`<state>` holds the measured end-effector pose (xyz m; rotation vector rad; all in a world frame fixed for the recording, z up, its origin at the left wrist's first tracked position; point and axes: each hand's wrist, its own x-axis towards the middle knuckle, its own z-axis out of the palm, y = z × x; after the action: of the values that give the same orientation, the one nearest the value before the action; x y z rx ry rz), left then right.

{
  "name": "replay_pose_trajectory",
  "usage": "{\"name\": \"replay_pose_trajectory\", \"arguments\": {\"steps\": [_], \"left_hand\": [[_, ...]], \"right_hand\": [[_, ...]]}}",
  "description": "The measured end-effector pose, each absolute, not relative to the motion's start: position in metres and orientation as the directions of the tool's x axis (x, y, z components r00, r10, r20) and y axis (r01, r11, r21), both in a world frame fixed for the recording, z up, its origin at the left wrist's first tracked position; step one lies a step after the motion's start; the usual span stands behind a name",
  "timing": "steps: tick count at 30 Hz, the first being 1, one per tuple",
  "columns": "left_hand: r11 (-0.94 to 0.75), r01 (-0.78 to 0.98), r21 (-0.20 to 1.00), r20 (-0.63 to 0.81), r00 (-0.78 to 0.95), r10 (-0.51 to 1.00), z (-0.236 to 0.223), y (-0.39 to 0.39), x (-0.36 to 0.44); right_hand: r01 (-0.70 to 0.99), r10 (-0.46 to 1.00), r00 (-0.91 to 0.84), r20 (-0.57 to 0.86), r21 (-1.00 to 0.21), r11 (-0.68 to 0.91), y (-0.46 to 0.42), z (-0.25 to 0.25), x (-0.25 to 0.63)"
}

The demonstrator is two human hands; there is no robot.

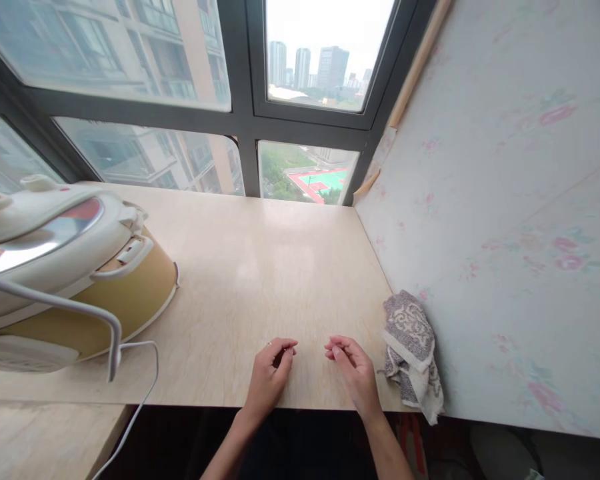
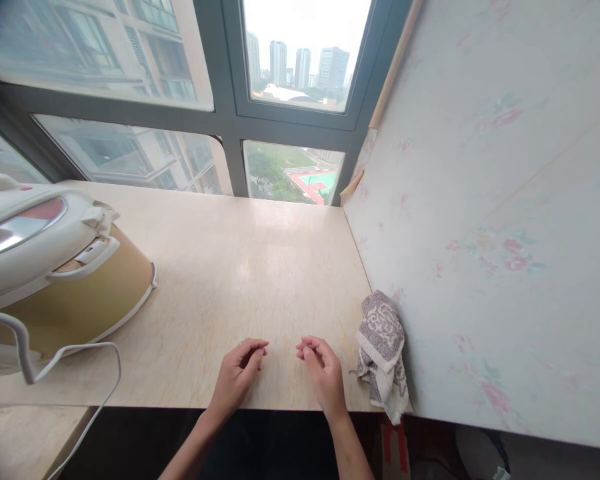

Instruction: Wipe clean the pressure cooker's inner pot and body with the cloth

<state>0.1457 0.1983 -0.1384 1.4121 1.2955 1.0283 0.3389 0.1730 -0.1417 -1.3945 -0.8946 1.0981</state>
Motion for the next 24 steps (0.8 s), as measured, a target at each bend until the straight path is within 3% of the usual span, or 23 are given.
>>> {"name": "replay_pose_trajectory", "arguments": {"steps": [11, 24], "left_hand": [[-0.138, 0.211, 0.968, 0.108, 0.144, 0.984, -0.152, 0.199, 0.142], [-0.135, 0.191, 0.972, 0.106, 0.152, 0.983, -0.152, 0.196, 0.141]], "right_hand": [[0.021, 0.951, 0.295, -0.094, -0.994, -0.105, 0.167, -0.158, 0.339], [0.078, 0.956, 0.284, -0.076, -0.992, -0.102, 0.167, -0.160, 0.337]]}}
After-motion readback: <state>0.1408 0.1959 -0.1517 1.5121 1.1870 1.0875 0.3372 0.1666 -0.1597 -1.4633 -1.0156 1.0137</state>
